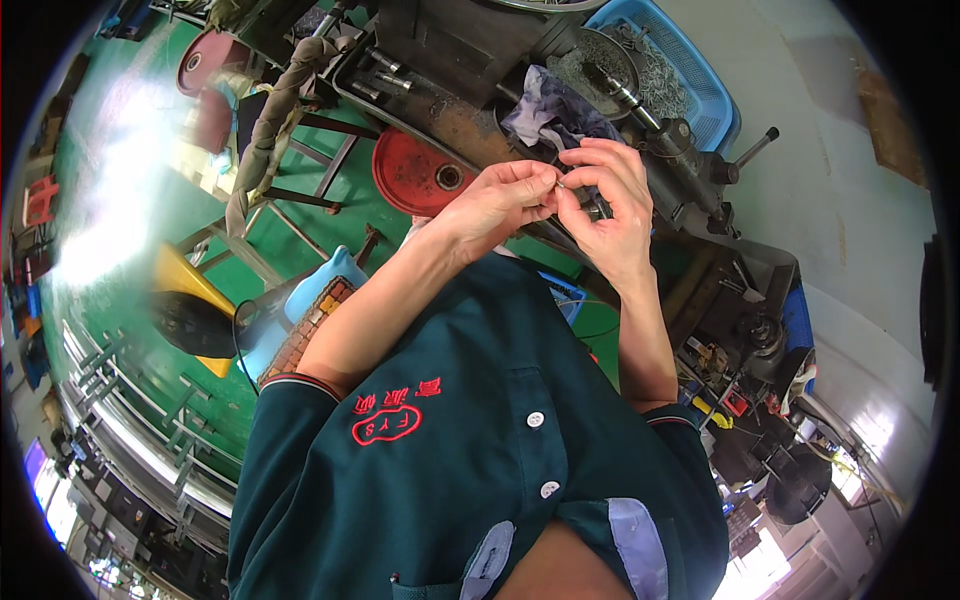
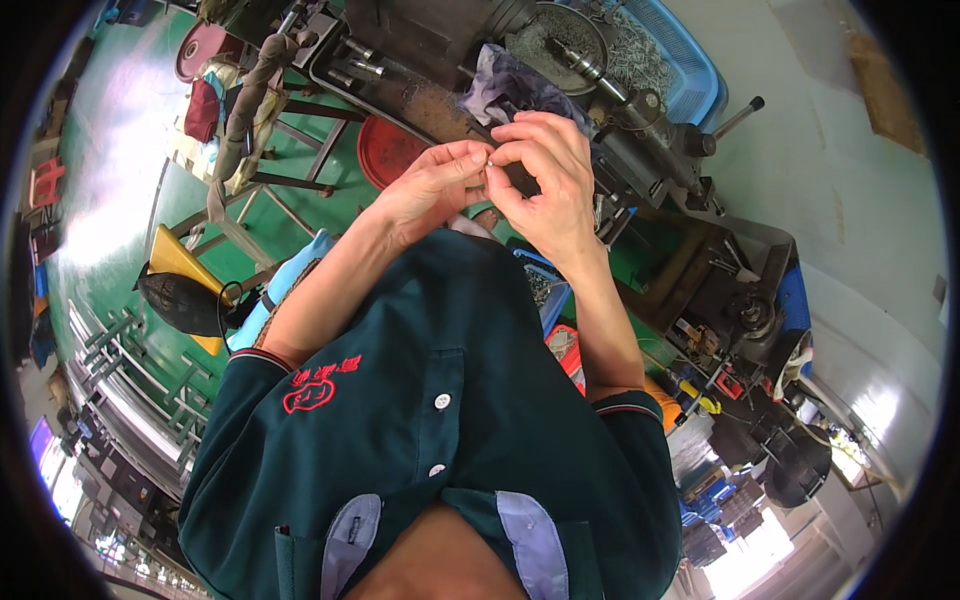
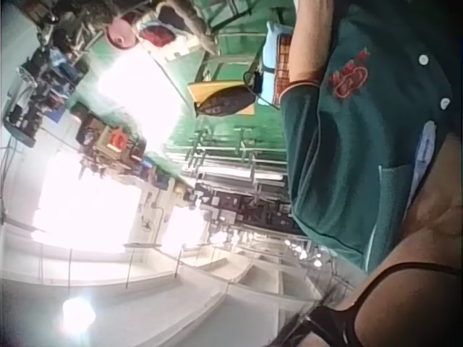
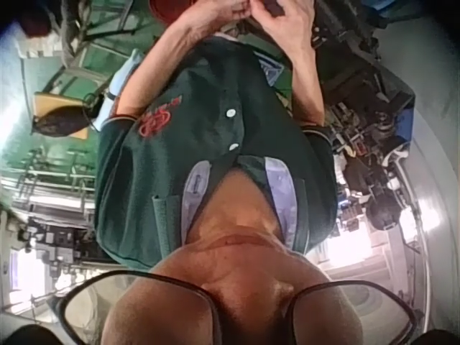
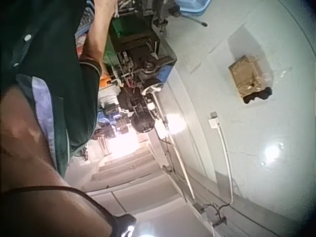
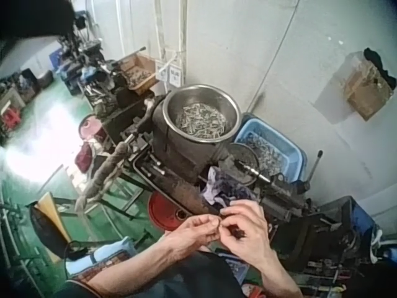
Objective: The person manually feeds small metal pins into a tabletop machining tool for processing.
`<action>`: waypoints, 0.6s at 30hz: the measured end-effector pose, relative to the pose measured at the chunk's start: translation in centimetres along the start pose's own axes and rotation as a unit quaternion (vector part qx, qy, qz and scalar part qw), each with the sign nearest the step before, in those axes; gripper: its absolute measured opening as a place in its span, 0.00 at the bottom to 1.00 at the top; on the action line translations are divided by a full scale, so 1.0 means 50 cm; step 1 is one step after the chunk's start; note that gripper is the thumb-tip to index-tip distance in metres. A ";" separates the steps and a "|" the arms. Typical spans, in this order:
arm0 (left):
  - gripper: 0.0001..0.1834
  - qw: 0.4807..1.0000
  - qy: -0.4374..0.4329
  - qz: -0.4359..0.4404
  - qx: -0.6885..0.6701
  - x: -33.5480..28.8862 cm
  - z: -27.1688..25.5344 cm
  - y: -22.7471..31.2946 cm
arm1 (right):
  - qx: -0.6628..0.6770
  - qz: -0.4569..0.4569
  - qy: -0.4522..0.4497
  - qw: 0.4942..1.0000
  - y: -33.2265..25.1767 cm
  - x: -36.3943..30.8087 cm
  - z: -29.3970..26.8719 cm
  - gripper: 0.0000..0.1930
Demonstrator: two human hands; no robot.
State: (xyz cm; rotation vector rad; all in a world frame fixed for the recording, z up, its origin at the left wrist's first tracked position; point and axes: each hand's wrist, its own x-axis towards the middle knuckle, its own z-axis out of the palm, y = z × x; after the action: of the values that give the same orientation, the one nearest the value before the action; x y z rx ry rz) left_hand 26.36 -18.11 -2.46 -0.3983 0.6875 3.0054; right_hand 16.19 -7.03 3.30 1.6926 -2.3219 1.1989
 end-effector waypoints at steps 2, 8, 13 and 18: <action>0.08 1.000 0.003 0.003 0.003 -0.001 0.000 0.001 | 0.000 -0.002 0.000 1.000 0.000 0.000 0.000 0.07; 0.09 1.000 -0.004 0.001 0.019 -0.006 0.001 0.002 | 0.124 0.045 -0.030 0.991 0.005 -0.003 -0.009 0.07; 0.10 0.999 -0.020 -0.028 0.030 -0.011 0.013 0.004 | 0.352 0.187 -0.089 0.913 0.011 -0.010 -0.013 0.05; 0.09 0.994 -0.069 -0.074 -0.031 -0.007 0.015 -0.010 | 0.505 0.294 -0.142 0.799 0.018 -0.013 -0.021 0.07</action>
State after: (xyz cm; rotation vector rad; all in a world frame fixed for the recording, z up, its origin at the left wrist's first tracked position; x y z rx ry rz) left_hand 26.57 -17.34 -1.93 -0.2303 0.5312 2.8859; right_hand 15.27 -5.78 3.26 1.3110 -2.6661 2.8932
